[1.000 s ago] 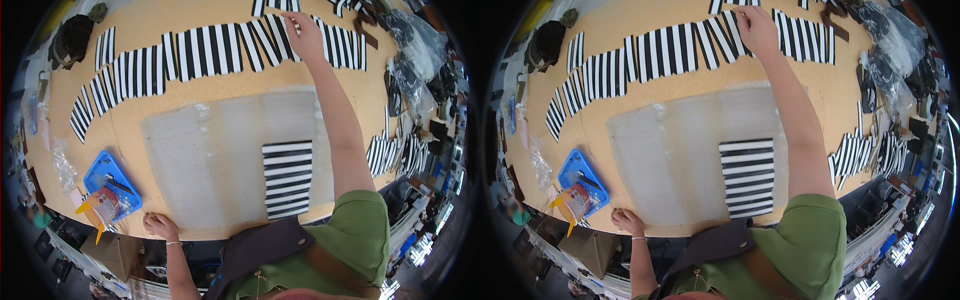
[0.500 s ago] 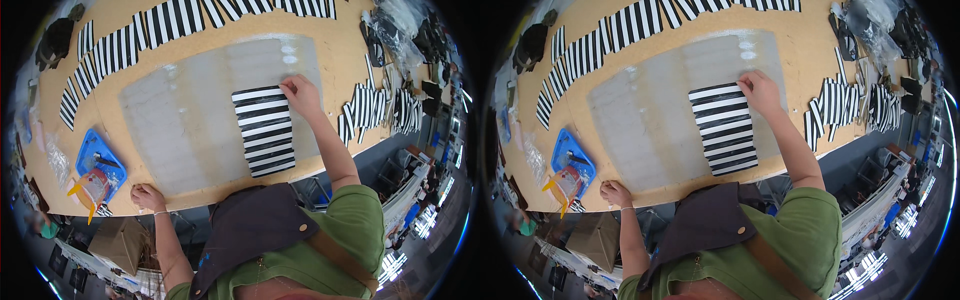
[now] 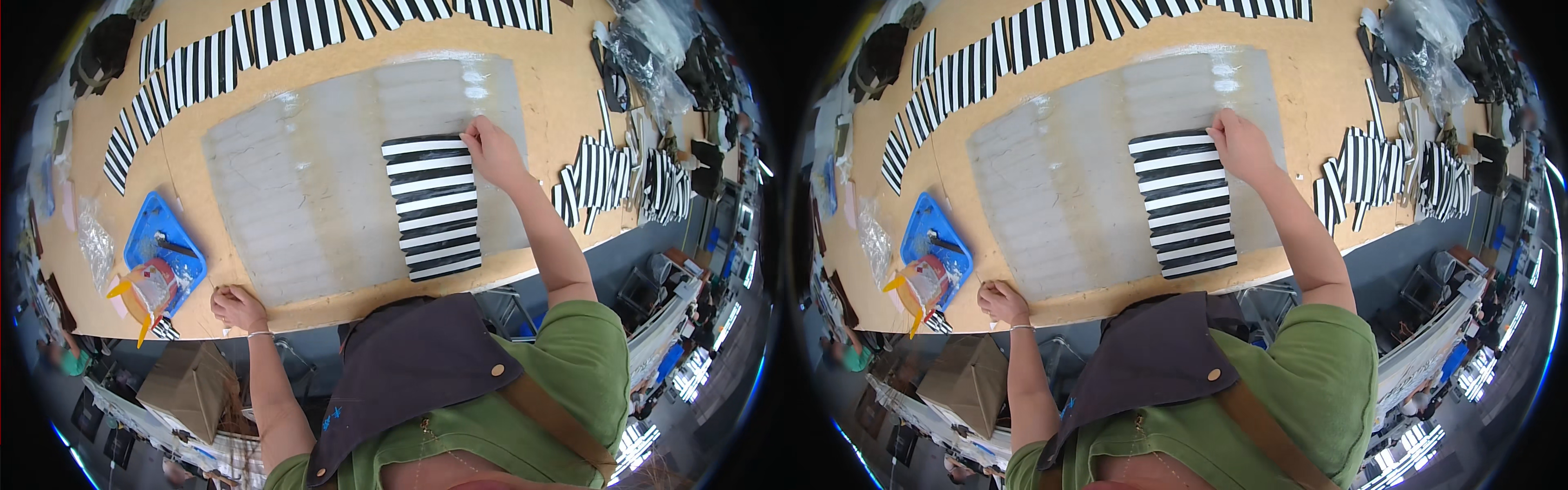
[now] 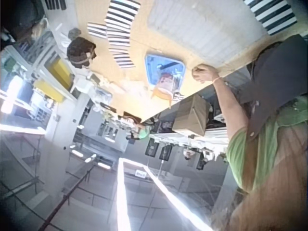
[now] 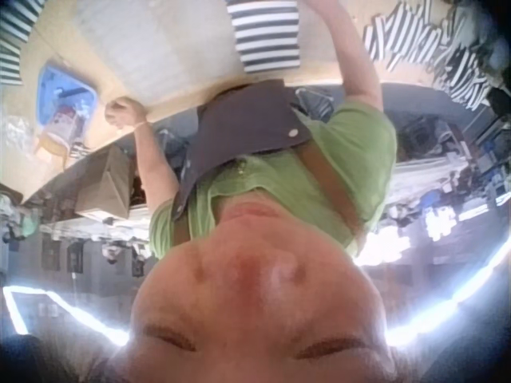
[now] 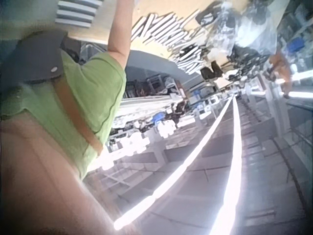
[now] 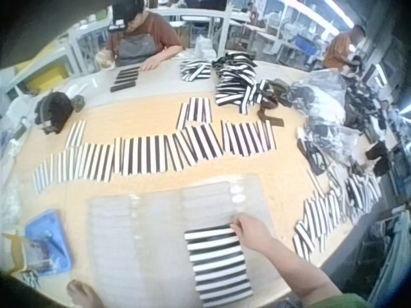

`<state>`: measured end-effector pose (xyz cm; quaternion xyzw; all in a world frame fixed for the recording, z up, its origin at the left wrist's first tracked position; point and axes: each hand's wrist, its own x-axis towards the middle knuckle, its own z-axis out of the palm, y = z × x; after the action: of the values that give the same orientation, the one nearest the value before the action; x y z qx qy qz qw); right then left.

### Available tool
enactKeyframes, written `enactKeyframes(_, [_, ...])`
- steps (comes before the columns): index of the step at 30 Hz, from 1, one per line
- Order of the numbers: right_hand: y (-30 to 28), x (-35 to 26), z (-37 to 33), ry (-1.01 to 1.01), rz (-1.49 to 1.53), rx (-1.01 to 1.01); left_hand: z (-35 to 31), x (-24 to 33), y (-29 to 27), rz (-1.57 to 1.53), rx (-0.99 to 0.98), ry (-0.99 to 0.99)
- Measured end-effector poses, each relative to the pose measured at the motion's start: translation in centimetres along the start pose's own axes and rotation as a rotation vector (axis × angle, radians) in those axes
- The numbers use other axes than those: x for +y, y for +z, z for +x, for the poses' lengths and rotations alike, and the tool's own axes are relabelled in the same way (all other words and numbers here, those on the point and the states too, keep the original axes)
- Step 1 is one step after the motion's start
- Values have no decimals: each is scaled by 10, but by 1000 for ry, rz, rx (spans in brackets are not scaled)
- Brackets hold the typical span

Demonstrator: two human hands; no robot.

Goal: Organizing and applying adhesive to striped fabric pieces on a workbench.

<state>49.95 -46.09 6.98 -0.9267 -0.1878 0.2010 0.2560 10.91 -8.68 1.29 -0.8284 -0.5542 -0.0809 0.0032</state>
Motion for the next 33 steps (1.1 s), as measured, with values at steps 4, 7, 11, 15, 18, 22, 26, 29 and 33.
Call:
enactKeyframes(4, [2, 2, -6, 28, 192, -1, 1, 1, 0, -11, -14, -4])
enactKeyframes(7, [-4, -5, -8, -125, 96, 2, 0, -2, 0, 8, -18, 2])
enactKeyframes(11, [-4, 13, -1, -305, 6, -4, 0, 1, 0, -17, 9, 11])
enactKeyframes(15, [-5, 16, 0, -299, 109, -31, 0, 1, 0, 6, 10, 1])
enactKeyframes(18, [-5, 5, -4, -127, 268, -180, 0, 2, -2, -11, -10, -1])
enactKeyframes(22, [0, 7, -9, -156, 385, -152, 0, 2, -1, -2, -3, -8])
enactKeyframes(26, [2, 1, -15, -197, 514, -159, -1, 3, -1, -6, 26, 11])
enactKeyframes(29, [4, 7, -17, -147, 682, -253, 0, 1, -1, -13, 22, 15])
enactKeyframes(33, [2, 10, -21, -78, 518, -401, -1, 3, -1, 3, 14, 4])
